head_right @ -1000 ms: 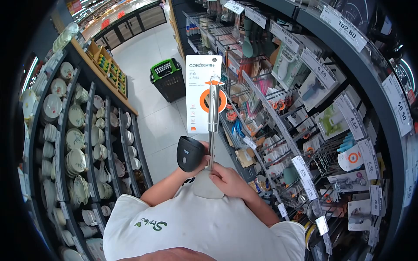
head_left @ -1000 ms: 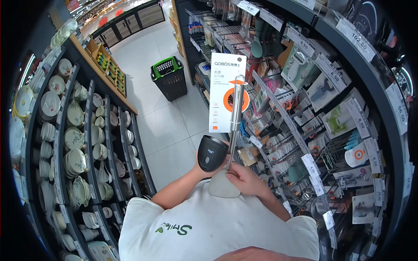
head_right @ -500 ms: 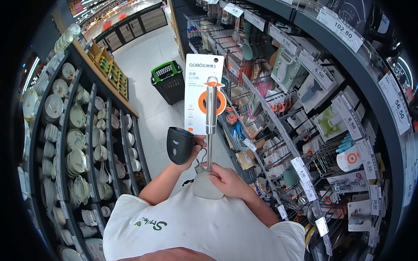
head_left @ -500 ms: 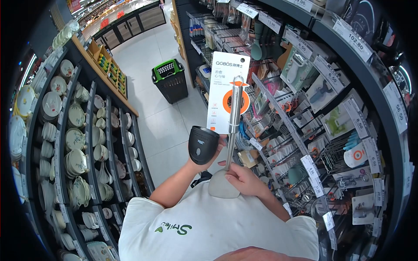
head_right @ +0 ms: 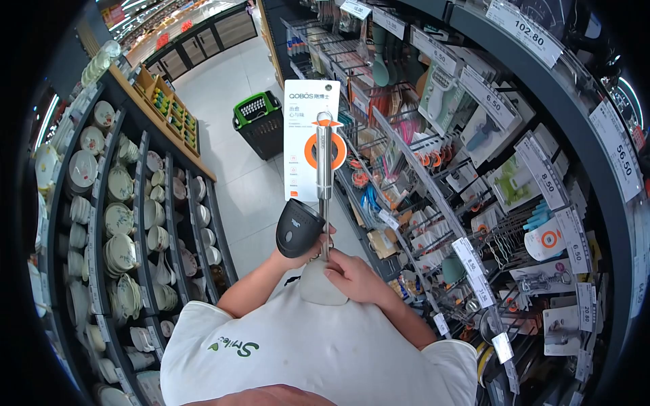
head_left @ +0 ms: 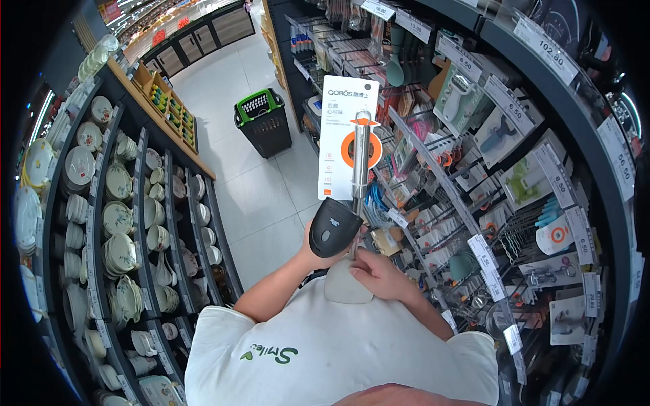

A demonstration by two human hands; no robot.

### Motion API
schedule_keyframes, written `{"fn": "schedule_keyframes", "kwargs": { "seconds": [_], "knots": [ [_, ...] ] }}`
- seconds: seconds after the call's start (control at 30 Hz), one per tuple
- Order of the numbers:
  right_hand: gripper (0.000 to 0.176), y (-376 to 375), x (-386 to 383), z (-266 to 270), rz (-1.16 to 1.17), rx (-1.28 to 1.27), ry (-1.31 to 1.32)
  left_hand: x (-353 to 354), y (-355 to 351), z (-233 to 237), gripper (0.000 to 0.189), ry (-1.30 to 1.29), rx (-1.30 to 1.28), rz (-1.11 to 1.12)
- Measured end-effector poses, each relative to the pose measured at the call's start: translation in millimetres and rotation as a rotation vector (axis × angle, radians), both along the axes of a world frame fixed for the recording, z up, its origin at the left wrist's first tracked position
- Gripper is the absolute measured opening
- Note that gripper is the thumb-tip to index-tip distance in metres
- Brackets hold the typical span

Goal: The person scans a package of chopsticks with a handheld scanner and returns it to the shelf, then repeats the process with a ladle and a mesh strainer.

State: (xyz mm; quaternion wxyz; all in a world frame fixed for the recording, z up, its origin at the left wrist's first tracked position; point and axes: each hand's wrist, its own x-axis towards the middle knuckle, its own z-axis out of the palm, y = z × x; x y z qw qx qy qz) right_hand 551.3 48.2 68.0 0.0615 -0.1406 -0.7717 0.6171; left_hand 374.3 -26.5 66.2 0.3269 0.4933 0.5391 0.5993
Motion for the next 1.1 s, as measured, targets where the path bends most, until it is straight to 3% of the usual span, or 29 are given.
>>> {"fn": "schedule_keyframes", "kwargs": {
  "seconds": [0.13,0.23,0.3,0.4,0.6,0.73,1.1],
  "knots": [
    [0.018,-5.2,2.4,-4.5,-0.046,0.022,0.097,-6.9,-0.9,0.0,0.029,0.145,0.052,-0.075],
    [0.026,-6.8,10.1,-9.9,-0.067,-0.11,0.085,-6.8,1.7,4.1,0.026,0.147,0.023,-0.032],
    [0.029,-4.2,16.5,-7.7,-0.027,-0.312,-0.036,-10.4,6.3,9.7,0.025,0.401,0.178,0.093],
    [0.029,-6.1,20.7,-12.4,-0.048,-0.478,0.043,-15.8,8.8,16.1,0.022,0.54,0.241,0.137],
    [0.031,-5.9,25.4,-16.8,-0.003,-0.564,0.069,-16.5,16.7,32.1,0.02,0.244,0.151,0.194],
    [0.034,-5.5,26.1,-6.2,0.056,-0.568,0.062,-25.2,22.5,42.3,0.027,0.505,0.263,0.201],
    [0.033,-6.3,27.2,-6.8,0.07,-0.528,0.089,-23.9,22.1,58.5,0.029,0.325,0.24,0.118]
  ]
}}
